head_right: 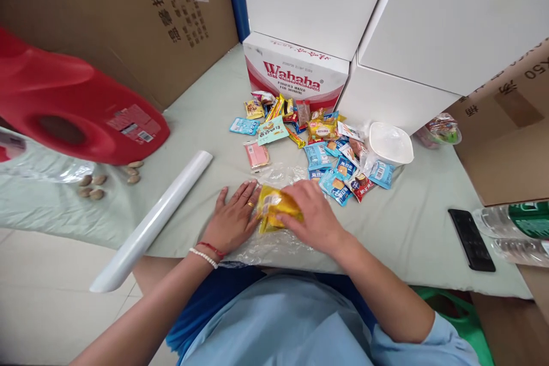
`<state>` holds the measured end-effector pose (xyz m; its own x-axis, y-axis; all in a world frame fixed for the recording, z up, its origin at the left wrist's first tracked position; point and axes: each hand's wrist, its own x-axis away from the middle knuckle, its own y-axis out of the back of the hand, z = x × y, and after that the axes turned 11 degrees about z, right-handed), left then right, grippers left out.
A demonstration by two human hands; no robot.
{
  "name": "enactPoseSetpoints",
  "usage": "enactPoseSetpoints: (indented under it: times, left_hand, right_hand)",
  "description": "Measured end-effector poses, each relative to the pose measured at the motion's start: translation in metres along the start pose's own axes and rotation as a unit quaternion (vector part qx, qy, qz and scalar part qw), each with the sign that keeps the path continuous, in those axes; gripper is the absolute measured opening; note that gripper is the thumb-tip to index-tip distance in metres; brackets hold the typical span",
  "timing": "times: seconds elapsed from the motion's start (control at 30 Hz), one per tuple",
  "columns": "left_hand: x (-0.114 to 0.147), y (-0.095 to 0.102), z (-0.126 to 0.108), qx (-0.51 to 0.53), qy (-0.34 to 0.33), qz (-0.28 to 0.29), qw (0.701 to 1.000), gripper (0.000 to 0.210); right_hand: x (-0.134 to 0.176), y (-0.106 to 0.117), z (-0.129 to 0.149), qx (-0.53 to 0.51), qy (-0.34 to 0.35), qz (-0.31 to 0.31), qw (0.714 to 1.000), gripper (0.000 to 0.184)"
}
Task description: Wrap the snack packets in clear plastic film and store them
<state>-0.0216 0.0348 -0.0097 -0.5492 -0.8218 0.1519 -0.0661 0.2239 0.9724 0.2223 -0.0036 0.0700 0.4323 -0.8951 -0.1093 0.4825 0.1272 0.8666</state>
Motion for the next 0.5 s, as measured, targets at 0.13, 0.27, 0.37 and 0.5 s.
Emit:
enactPoseSetpoints:
  times: [0.13,0.27,0.37,0.5]
  left_hand:
    - [0.001,0.002,-0.001,-0.002,0.005,0.017,1.000,0.062]
    - [0.002,0.005,-0.004,0.003,0.010,0.015,1.000,0.061]
    - [0.002,0.005,-0.004,0.007,0.009,0.006,1.000,0.060]
    - [0.002,0.002,-0.002,0.012,0.004,-0.007,1.000,0.060]
  right_hand:
    - [0.011,-0.042,0.002,0.086,-0.018,0.081,0.993,0.054]
    - [0.017,-0.040,-0.007,0.085,-0.004,0.095,0.992,0.059]
    - [0.017,-0.030,-0.007,0.087,-0.010,0.100,0.991,0.060]
    - [0.020,-0.031,-0.005,0.088,-0.015,0.133,0.987,0.080]
